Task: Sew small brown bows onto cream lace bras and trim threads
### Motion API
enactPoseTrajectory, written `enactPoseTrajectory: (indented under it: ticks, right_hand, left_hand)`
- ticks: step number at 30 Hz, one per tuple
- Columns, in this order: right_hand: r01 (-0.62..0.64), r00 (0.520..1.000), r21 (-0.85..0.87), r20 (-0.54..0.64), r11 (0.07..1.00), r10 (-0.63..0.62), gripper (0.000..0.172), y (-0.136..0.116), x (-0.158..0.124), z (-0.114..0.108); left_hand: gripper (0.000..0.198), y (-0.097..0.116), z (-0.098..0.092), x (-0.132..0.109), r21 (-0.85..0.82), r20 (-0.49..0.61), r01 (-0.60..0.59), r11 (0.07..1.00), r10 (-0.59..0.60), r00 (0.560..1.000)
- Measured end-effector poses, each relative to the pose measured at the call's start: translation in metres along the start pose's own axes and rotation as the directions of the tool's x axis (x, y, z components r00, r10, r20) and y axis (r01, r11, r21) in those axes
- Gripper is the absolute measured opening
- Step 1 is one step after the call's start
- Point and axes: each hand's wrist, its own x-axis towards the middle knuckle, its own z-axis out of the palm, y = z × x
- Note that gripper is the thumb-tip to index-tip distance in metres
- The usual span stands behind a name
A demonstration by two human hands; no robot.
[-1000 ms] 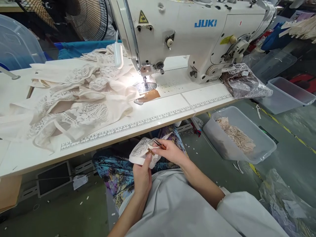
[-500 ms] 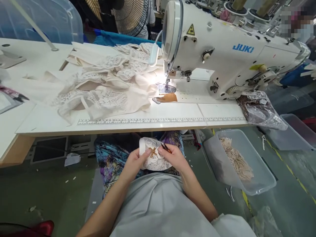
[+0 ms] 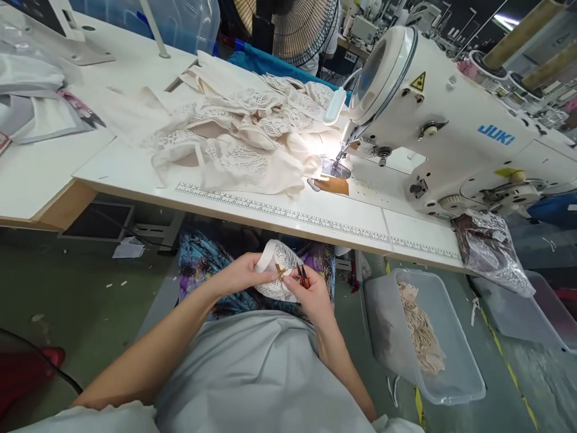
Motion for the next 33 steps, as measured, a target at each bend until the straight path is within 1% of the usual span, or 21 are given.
enactPoseTrajectory:
  ticks: [5, 9, 11, 14, 16, 19, 21, 28, 33]
  right_hand:
    - [-0.009, 1.0, -0.029, 0.0, 1.0, 0.009, 0.037, 0.0, -0.001, 0.001]
    - [0.002, 0.999, -0.083, 0.035, 0.997, 0.001, 0.036, -0.001, -0.003, -0.001]
    - [0.047, 0.999, -0.145, 0.0, 0.988, -0.047, 0.033, -0.003, -0.004, -0.002]
    - [0.15, 0.981, -0.252, -0.085, 0.956, -0.177, 0.027, -0.006, -0.006, -0.005]
    - [0.191, 0.974, -0.294, -0.059, 0.937, -0.217, 0.025, -0.007, -0.006, -0.007]
    - [0.194, 0.98, -0.307, 0.021, 0.932, -0.197, 0.025, -0.006, -0.005, -0.007]
    - [0.192, 0.981, -0.309, 0.043, 0.931, -0.188, 0.025, -0.005, -0.005, -0.007]
    - [0.216, 0.976, -0.343, 0.052, 0.914, -0.211, 0.02, -0.006, -0.006, -0.007]
    - [0.21, 0.978, -0.349, 0.055, 0.913, -0.203, 0.02, -0.007, -0.006, -0.007]
  left_hand:
    - [0.04, -0.003, -0.006, 0.001, 0.037, 0.055, -0.009, 0.999, 0.007, 0.998]
    - [0.04, -0.004, -0.012, 0.004, 0.033, 0.11, -0.005, 0.999, 0.001, 0.994]
    - [0.042, -0.005, -0.015, 0.006, 0.026, 0.139, 0.004, 1.0, -0.007, 0.99]
    - [0.043, -0.006, -0.018, 0.009, 0.02, 0.178, 0.016, 1.0, -0.019, 0.984]
    - [0.042, -0.006, -0.018, 0.01, 0.016, 0.2, 0.019, 1.0, -0.022, 0.98]
    - [0.042, -0.006, -0.016, 0.01, 0.013, 0.221, 0.021, 1.0, -0.023, 0.975]
    - [0.042, -0.006, -0.015, 0.01, 0.014, 0.225, 0.021, 1.0, -0.024, 0.974]
    - [0.044, -0.009, -0.014, 0.011, 0.029, 0.22, 0.027, 0.999, -0.033, 0.975]
    - [0.043, -0.012, -0.011, 0.013, 0.043, 0.208, 0.015, 0.999, -0.024, 0.978]
